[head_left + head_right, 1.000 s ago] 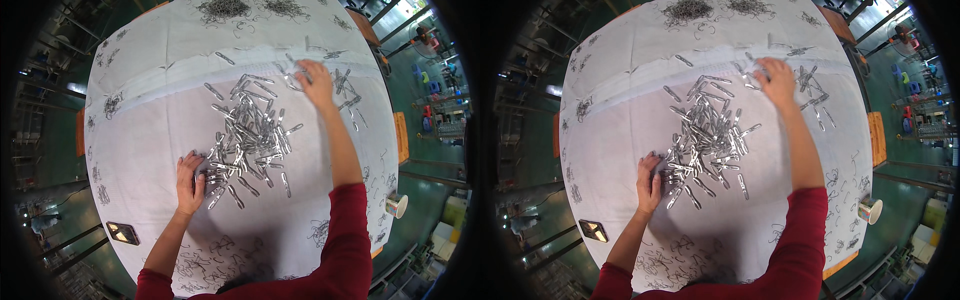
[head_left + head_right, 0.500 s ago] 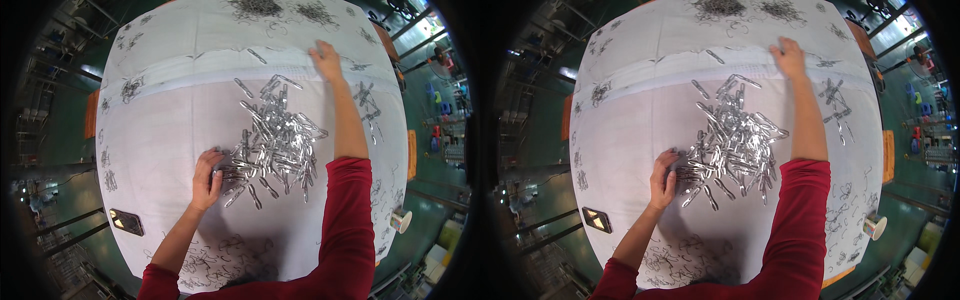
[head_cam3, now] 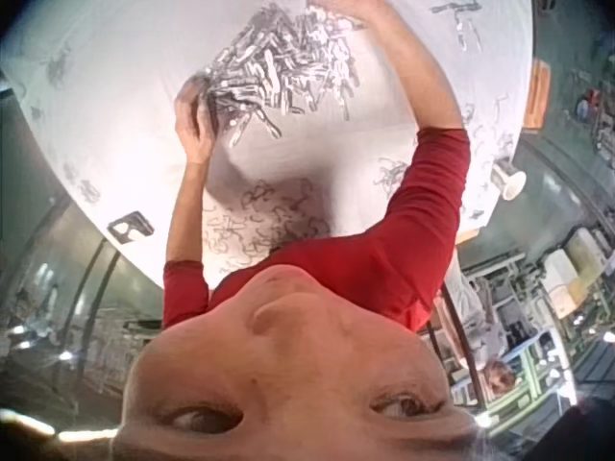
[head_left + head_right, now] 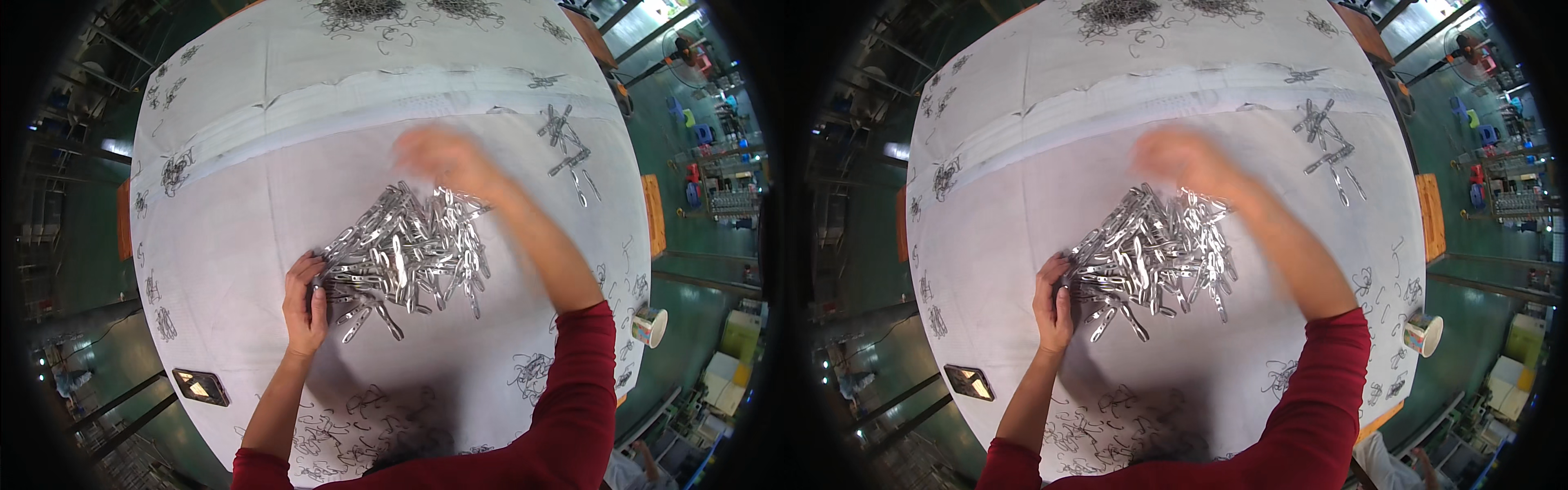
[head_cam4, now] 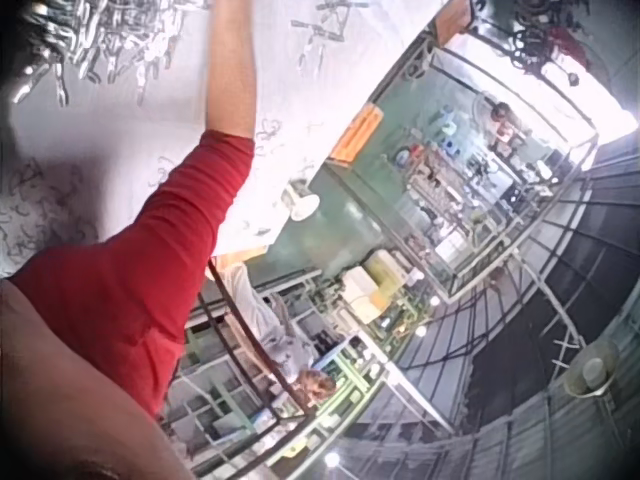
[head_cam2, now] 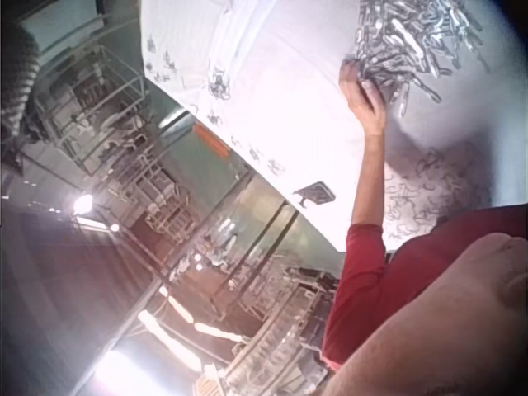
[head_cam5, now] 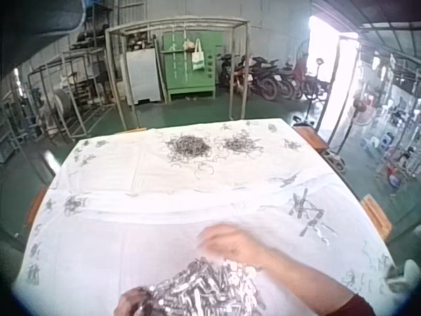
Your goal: The person sits at a table and repeatedly picks up small metal clips, links them together by hand, and places the assembled clips on a large white sheet. The person occasionally gathers and repositions the clips on the sheet while continuing to assemble more.
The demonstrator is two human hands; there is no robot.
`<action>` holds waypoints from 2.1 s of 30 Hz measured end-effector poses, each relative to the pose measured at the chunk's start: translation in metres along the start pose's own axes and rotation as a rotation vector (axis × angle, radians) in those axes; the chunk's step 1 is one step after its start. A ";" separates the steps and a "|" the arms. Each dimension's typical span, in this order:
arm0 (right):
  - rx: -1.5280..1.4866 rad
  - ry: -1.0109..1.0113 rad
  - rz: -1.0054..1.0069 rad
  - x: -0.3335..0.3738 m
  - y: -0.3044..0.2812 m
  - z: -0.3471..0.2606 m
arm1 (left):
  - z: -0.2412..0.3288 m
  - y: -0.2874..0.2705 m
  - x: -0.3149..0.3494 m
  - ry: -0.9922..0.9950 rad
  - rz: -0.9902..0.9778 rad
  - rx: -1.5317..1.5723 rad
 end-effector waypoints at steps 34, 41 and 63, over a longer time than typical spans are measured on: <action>0.549 0.282 0.308 0.118 0.000 -0.017 | 0.009 0.012 -0.005 0.153 0.000 -0.178; 0.535 0.185 0.153 0.116 0.104 -0.121 | 0.008 0.021 0.015 0.249 0.001 -0.399; 0.499 0.470 0.466 0.444 0.144 -0.352 | 0.083 -0.008 0.288 0.288 -0.202 -0.458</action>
Point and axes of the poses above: each hand's wrist, its own x-axis away from the middle knuckle, its own y-axis out of the palm, z = x × y, the point moved 10 cm from there along -x, towards the middle knuckle, and after that the axes turned 2 degrees about -y, right-handed, at the moved point
